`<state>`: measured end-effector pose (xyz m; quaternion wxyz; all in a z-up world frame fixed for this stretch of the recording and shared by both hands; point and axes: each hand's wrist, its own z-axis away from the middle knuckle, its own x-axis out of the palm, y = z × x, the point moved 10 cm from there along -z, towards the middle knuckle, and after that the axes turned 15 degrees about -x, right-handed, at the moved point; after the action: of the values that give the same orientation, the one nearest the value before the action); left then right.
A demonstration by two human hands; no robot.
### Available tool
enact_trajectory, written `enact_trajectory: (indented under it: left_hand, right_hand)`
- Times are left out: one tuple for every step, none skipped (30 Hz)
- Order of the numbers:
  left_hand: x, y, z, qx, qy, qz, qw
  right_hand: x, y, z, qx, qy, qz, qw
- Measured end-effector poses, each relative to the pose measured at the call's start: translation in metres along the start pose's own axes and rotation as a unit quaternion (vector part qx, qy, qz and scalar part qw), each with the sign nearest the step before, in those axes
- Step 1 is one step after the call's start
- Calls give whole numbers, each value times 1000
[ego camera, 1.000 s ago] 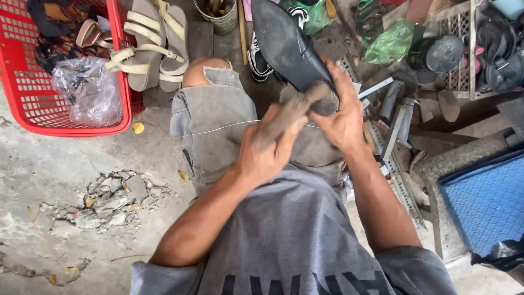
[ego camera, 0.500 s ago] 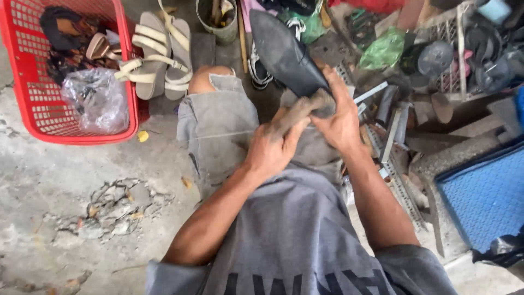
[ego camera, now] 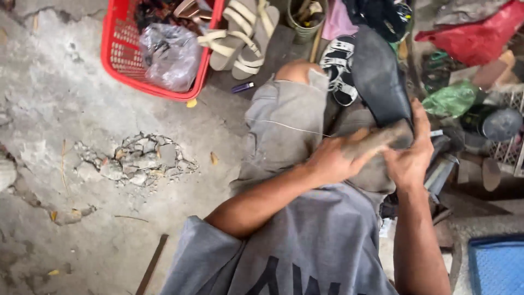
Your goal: A person repairs various shoes by hammering soles, fitting new components, and pulling thread in a workshop environment.
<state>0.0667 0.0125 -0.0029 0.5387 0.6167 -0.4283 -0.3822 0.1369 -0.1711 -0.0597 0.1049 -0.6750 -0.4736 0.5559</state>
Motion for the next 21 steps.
enact_trajectory:
  left_hand:
    - [26,-29,-1,-92,-120,-139,979]
    - [44,-65,8,-183,-237,-270,915]
    - [40,-57,8,-188,-232,-269,916]
    - [33,-16,3,-43,-173,-215,960]
    - [22,24,11,108,-117,-156,975]
    - [24,10,19,107,-116,-156,975]
    - [27,-9,20,75,-111,-174,976]
    - [29,-29,23,43,-106,-192,975]
    - [26,-25,15,34,-101,-191,976]
    - [35,-47,9,-91,-189,-187,960]
    - [44,-68,4,-202,-280,-178,921]
    - [26,-57,-7,-201,-280,-176,922]
    - [1,-30,-19,-148,-249,-59,955]
    - [-28,-3,-29,-89,-213,58,971]
    - [-57,-18,-39,-90,-215,56,971]
    - [-101,-23,-54,-3,-77,-203,976]
    - [-135,-22,-60,84,68,-441,891]
    - [-156,-27,-67,83,66,-441,891]
    - [-193,-47,-83,-30,99,-444,890]
    - [-229,-68,-95,-143,129,-442,876]
    - [-241,-84,-101,-140,119,-441,878]
  right_hand:
    - [1,-5,0,-23,-24,10,999]
    - [2,-8,0,-47,-47,19,998]
    - [0,-19,-7,-49,-52,17,997]
    - [-1,-24,-13,-25,-66,15,997]
    - [-3,-30,-15,2,-75,15,997]
    - [-1,-27,-10,2,-76,15,997]
    - [-1,-29,-11,-28,-65,13,997]
    - [-1,-32,-11,-58,-53,10,997]
    - [-1,-30,-7,-58,-63,8,996]
    - [-2,-25,-4,-43,-63,19,997]
    - [-4,-20,-5,-29,-53,36,998]
    - [-5,-22,-8,-30,-54,38,997]
    - [-4,-25,-8,-34,-49,55,997]
    - [-4,-26,-9,-39,-43,72,996]
    - [-2,-26,-9,-37,-42,71,996]
    - [-2,-30,-10,-52,-31,71,996]
    - [-4,-32,-9,-67,-23,71,995]
    - [-4,-28,-7,-65,-23,72,995]
    - [-4,-28,-7,-79,-11,57,995]
    - [-5,-27,-6,-92,3,42,995]
    - [-5,-29,-8,-85,7,48,995]
